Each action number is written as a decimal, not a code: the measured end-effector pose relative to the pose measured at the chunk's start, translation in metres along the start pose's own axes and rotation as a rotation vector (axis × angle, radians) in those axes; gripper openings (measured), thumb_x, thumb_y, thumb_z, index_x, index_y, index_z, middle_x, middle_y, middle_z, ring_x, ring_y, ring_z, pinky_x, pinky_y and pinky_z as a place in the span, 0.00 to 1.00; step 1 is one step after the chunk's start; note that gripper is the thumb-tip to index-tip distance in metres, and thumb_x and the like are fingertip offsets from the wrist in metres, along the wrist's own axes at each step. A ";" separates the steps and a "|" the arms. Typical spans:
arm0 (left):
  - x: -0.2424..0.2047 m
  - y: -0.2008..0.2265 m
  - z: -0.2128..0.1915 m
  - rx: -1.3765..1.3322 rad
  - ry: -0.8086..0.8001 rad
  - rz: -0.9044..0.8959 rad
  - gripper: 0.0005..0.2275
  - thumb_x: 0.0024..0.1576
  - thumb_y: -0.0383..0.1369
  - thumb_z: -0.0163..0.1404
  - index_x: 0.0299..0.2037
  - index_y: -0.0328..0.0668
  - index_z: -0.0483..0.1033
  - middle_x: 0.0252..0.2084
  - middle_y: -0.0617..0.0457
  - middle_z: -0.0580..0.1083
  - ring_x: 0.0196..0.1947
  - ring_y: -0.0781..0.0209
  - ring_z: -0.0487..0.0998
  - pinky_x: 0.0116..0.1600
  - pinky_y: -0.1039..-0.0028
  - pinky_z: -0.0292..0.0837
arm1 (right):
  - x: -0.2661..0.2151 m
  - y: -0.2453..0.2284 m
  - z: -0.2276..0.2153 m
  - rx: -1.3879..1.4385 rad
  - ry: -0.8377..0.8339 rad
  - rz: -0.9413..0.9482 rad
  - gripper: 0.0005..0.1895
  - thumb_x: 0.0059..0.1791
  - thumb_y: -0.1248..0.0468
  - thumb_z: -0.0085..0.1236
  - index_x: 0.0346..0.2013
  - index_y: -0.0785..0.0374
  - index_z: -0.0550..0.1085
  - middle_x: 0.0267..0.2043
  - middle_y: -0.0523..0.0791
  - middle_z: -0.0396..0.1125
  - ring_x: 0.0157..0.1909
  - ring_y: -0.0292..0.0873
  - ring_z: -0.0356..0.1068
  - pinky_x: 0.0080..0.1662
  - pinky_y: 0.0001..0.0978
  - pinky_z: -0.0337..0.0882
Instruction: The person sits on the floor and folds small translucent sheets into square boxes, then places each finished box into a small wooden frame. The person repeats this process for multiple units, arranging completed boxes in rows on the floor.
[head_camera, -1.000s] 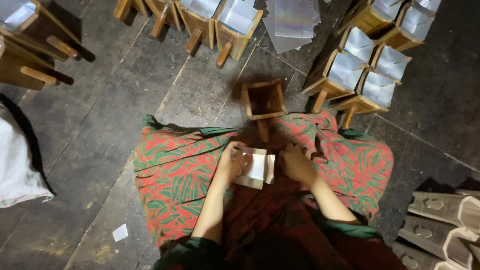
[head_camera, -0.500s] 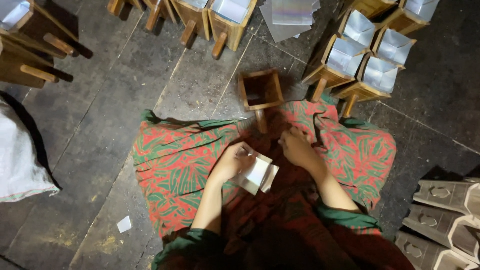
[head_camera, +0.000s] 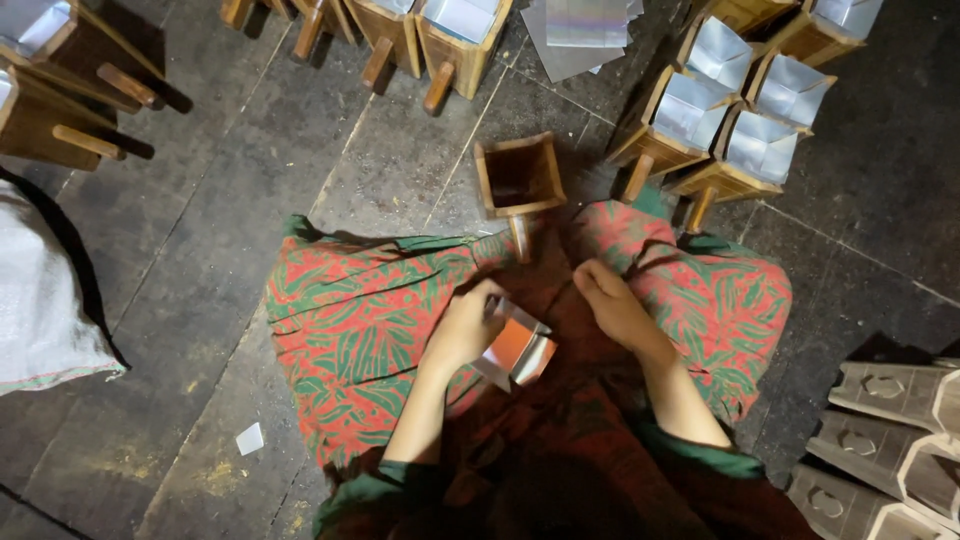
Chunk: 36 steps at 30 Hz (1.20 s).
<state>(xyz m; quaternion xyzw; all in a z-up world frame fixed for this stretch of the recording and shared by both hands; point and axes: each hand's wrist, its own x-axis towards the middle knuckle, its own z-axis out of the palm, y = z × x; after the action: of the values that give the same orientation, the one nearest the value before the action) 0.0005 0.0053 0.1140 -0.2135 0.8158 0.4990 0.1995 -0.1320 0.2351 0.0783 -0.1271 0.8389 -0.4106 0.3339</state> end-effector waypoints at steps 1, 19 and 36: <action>0.000 0.006 -0.002 -0.001 -0.002 -0.001 0.15 0.54 0.31 0.54 0.53 0.53 0.75 0.49 0.38 0.78 0.52 0.38 0.79 0.55 0.51 0.76 | -0.003 0.016 0.007 0.000 -0.001 0.002 0.14 0.60 0.57 0.40 0.46 0.61 0.73 0.38 0.47 0.66 0.49 0.46 0.66 0.55 0.44 0.67; -0.009 0.052 -0.046 0.166 0.012 -0.176 0.14 0.59 0.34 0.49 0.56 0.59 0.72 0.51 0.36 0.78 0.55 0.34 0.77 0.59 0.47 0.72 | 0.015 0.064 0.030 0.049 -0.074 0.114 0.24 0.48 0.60 0.66 0.52 0.75 0.74 0.52 0.59 0.71 0.60 0.57 0.68 0.63 0.54 0.64; 0.026 0.040 -0.030 0.157 0.022 -0.016 0.19 0.53 0.35 0.55 0.54 0.66 0.70 0.44 0.53 0.81 0.48 0.45 0.82 0.53 0.50 0.76 | -0.010 0.018 0.047 0.112 0.023 -0.100 0.11 0.51 0.57 0.64 0.39 0.62 0.77 0.31 0.43 0.74 0.36 0.37 0.70 0.44 0.35 0.73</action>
<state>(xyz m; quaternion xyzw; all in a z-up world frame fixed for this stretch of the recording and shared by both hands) -0.0464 -0.0086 0.1420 -0.2092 0.8528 0.4296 0.2107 -0.0920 0.2227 0.0482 -0.1452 0.8109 -0.4746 0.3100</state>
